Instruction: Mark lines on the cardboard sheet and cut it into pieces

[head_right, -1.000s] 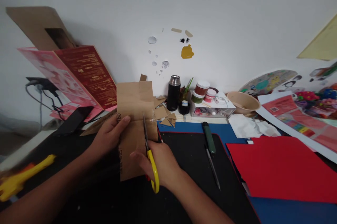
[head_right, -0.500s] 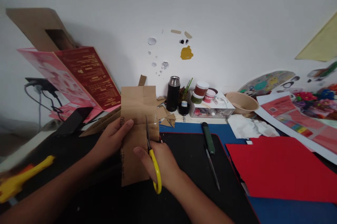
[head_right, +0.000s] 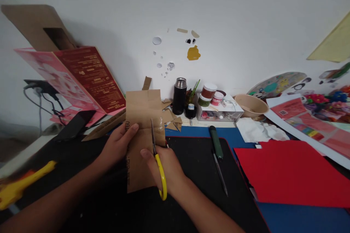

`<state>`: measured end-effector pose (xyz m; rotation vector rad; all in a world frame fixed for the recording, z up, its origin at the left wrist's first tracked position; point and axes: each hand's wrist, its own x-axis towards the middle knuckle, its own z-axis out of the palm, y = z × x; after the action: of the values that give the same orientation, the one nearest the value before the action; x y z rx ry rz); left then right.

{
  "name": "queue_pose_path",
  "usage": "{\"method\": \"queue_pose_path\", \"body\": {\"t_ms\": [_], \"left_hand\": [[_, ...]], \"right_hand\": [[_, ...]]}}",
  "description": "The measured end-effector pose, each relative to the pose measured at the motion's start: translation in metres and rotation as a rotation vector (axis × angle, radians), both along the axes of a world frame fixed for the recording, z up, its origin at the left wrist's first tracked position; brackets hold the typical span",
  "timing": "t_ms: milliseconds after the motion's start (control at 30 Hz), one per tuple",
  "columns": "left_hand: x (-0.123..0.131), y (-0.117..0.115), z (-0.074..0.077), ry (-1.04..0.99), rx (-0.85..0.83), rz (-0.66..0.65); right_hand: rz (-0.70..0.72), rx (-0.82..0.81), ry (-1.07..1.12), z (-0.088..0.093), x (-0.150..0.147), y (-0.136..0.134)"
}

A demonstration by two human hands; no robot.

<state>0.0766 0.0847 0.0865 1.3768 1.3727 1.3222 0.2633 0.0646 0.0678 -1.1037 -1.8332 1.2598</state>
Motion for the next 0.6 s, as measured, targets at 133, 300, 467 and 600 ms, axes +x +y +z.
{"method": "queue_pose_path", "body": {"t_ms": [133,300,467,600], "left_hand": [[-0.0008,0.0004,0.0018,0.013,0.006,0.001],[-0.0013,0.0009,0.001,0.029,0.003,0.004],[-0.0015,0.0014,-0.0005,0.03,0.016,0.015],[-0.0008,0.0011,0.0001,0.002,0.017,0.009]], "right_hand": [[-0.023,-0.006,-0.038,0.0003,-0.0011,-0.0006],[-0.024,-0.017,-0.021,0.0016,-0.0029,-0.0018],[-0.025,-0.013,0.004,0.001,-0.0035,-0.0032],[-0.054,0.011,-0.028,-0.0014,-0.0046,-0.0034]]}}
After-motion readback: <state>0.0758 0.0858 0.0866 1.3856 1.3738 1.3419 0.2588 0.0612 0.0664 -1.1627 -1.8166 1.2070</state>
